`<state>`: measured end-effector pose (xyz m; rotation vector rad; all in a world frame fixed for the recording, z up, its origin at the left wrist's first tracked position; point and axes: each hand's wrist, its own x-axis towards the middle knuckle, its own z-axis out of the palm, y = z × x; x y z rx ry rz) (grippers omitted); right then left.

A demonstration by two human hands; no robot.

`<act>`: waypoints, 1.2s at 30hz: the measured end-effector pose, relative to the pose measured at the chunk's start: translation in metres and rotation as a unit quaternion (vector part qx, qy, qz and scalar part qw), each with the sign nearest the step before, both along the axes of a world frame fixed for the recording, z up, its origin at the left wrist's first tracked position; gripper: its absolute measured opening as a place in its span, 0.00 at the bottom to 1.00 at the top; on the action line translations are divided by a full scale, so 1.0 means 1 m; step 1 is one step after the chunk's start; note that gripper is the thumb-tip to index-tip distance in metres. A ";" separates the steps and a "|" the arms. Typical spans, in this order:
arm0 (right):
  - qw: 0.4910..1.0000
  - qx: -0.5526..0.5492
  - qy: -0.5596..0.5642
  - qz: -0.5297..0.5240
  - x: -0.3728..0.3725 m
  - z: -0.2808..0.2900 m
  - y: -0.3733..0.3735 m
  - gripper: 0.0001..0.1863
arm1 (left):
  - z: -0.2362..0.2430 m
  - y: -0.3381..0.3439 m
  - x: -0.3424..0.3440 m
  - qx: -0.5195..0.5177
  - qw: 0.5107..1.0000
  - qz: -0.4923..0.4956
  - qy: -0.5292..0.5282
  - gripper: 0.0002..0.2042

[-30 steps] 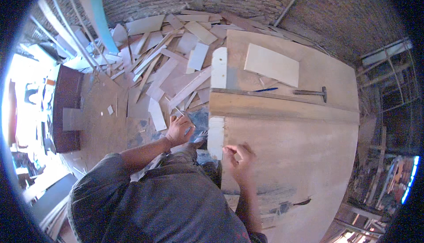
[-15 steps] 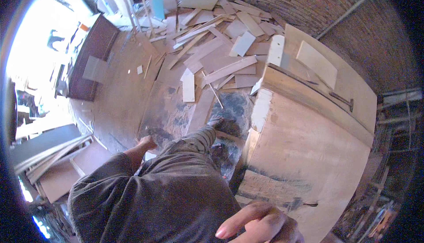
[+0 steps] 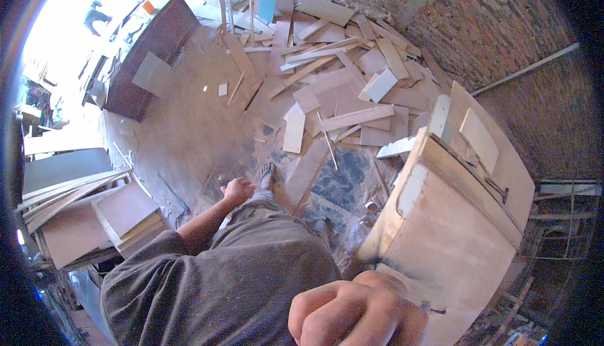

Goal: The person measures a plywood sheet using a tape measure and marks it with a pencil, then hammers small wooden blocks onto the surface.

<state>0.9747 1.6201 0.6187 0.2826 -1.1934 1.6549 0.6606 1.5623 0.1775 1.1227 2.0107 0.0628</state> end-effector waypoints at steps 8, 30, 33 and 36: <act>0.991 0.068 0.050 0.108 -0.152 0.007 0.088 0.14 | 0.135 0.156 -0.101 0.323 0.888 0.172 -0.280 0.09; 0.965 0.068 0.063 0.246 -0.241 0.024 0.158 0.10 | 0.503 0.116 -0.109 0.703 0.465 -0.249 -0.476 0.07; 0.959 0.167 -0.045 0.226 -0.230 0.040 0.176 0.09 | 0.497 0.109 -0.095 0.718 0.428 -0.224 -0.501 0.13; 0.953 0.211 -0.081 0.200 -0.229 0.044 0.179 0.09 | 0.499 0.102 -0.088 0.717 0.454 -0.215 -0.483 0.10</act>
